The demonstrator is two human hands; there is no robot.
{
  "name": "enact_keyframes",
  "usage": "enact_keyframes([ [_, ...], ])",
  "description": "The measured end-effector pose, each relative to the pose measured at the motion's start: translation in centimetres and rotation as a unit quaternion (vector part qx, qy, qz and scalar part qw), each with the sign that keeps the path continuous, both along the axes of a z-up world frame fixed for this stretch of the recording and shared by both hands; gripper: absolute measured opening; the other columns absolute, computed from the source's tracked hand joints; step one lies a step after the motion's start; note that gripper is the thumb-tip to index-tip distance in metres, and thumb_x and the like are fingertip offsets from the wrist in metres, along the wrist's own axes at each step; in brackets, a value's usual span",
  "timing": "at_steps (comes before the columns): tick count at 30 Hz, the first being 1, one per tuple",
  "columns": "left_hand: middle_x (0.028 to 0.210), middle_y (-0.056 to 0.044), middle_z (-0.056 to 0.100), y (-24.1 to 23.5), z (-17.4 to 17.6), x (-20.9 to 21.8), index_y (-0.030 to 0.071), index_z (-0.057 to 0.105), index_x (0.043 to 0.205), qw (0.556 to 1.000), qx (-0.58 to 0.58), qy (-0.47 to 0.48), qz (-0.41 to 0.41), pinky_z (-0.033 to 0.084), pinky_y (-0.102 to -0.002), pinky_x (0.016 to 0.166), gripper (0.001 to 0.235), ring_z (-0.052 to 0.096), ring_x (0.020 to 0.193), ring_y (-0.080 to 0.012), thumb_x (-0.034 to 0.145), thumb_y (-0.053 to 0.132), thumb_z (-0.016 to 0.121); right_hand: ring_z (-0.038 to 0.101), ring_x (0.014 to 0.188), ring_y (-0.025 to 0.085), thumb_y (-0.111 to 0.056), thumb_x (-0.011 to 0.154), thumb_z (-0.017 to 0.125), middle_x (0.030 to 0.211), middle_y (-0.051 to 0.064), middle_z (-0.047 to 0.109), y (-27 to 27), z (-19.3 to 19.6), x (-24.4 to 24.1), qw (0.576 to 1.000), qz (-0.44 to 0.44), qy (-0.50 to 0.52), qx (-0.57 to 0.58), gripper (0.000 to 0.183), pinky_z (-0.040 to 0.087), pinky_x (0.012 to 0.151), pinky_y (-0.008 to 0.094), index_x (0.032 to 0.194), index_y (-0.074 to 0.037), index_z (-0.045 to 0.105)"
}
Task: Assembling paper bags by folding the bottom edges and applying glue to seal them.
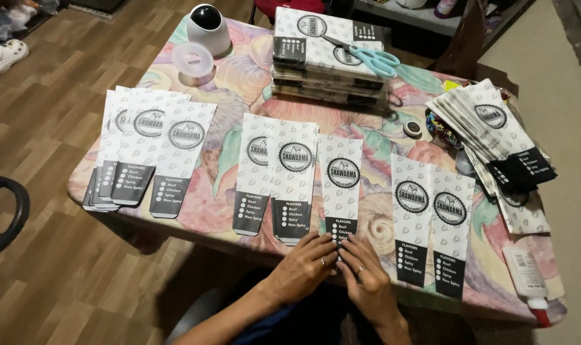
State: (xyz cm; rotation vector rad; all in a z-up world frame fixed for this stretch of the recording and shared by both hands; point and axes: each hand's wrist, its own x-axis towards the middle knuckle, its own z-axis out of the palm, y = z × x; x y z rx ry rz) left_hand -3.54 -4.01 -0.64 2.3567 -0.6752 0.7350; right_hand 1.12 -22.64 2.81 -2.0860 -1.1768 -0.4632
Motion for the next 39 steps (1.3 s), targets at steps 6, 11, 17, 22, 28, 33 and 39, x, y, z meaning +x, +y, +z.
enact_keyframes([
  [6,0.122,-0.031,0.066,-0.6,-0.4,-0.2,-0.013,0.066,0.109,0.998,-0.049,-0.019,-0.037,0.047,-0.058,0.108,0.017,0.060,0.122,-0.0478,0.102,0.001,0.062,0.064,0.127,0.036,0.000,0.087,0.074,0.126,0.019,0.070,-0.9,0.1,0.2,0.999,0.039,-0.004,0.011,0.028,0.049,0.116,0.048,0.114,0.006,0.069],
  [11,0.114,-0.030,0.067,-0.7,0.9,-0.5,-0.013,0.064,0.104,0.993,-0.083,-0.056,-0.059,0.053,-0.057,0.099,0.011,0.064,0.109,-0.0461,0.100,-0.004,0.066,0.068,0.122,0.040,0.004,0.083,0.078,0.122,0.024,0.071,-1.4,0.7,0.0,0.996,0.075,-0.001,0.047,0.027,0.055,0.110,0.048,0.108,0.008,0.070],
  [17,0.109,-0.029,0.067,-1.0,1.3,-0.5,-0.013,0.064,0.100,0.990,-0.107,-0.072,-0.061,0.056,-0.055,0.093,0.008,0.066,0.103,-0.0452,0.100,-0.005,0.064,0.068,0.120,0.040,0.006,0.084,0.075,0.119,0.022,0.072,-2.0,0.0,0.1,0.996,0.077,-0.016,0.038,0.024,0.056,0.107,0.050,0.107,0.006,0.070],
  [22,0.103,-0.026,0.068,-2.0,1.6,-0.7,-0.010,0.062,0.094,0.985,-0.166,-0.048,-0.024,0.056,-0.050,0.090,0.007,0.066,0.100,-0.0419,0.098,-0.005,0.063,0.070,0.114,0.036,0.006,0.085,0.073,0.112,0.019,0.073,-1.3,0.6,-0.1,0.997,0.049,0.003,0.051,0.013,0.057,0.105,0.048,0.099,0.007,0.070],
  [28,0.097,-0.021,0.065,-3.1,1.8,-0.6,-0.007,0.061,0.090,0.972,-0.230,0.017,0.034,0.054,-0.044,0.089,0.006,0.064,0.097,-0.0357,0.087,-0.007,0.066,0.073,0.108,0.032,0.005,0.084,0.073,0.102,0.017,0.075,-0.8,0.8,-0.2,0.996,0.004,0.037,0.078,0.005,0.058,0.102,0.045,0.088,0.004,0.071],
  [33,0.099,-0.021,0.065,-3.1,2.0,-0.7,-0.007,0.062,0.090,0.969,-0.241,0.039,0.035,0.054,-0.043,0.089,0.005,0.064,0.099,-0.0360,0.085,-0.007,0.064,0.072,0.112,0.032,0.004,0.082,0.076,0.109,0.018,0.075,-1.4,0.7,-0.2,0.998,0.022,0.023,0.058,0.010,0.057,0.105,0.046,0.091,0.005,0.073],
  [39,0.098,-0.018,0.065,-3.4,1.1,-0.4,-0.004,0.060,0.088,0.969,-0.241,0.034,0.045,0.054,-0.043,0.086,0.014,0.064,0.099,-0.0349,0.091,0.000,0.073,0.071,0.116,0.031,0.004,0.084,0.072,0.109,0.018,0.075,-1.3,0.4,-0.3,0.992,-0.002,0.099,0.076,0.004,0.058,0.104,0.042,0.088,0.005,0.073],
])
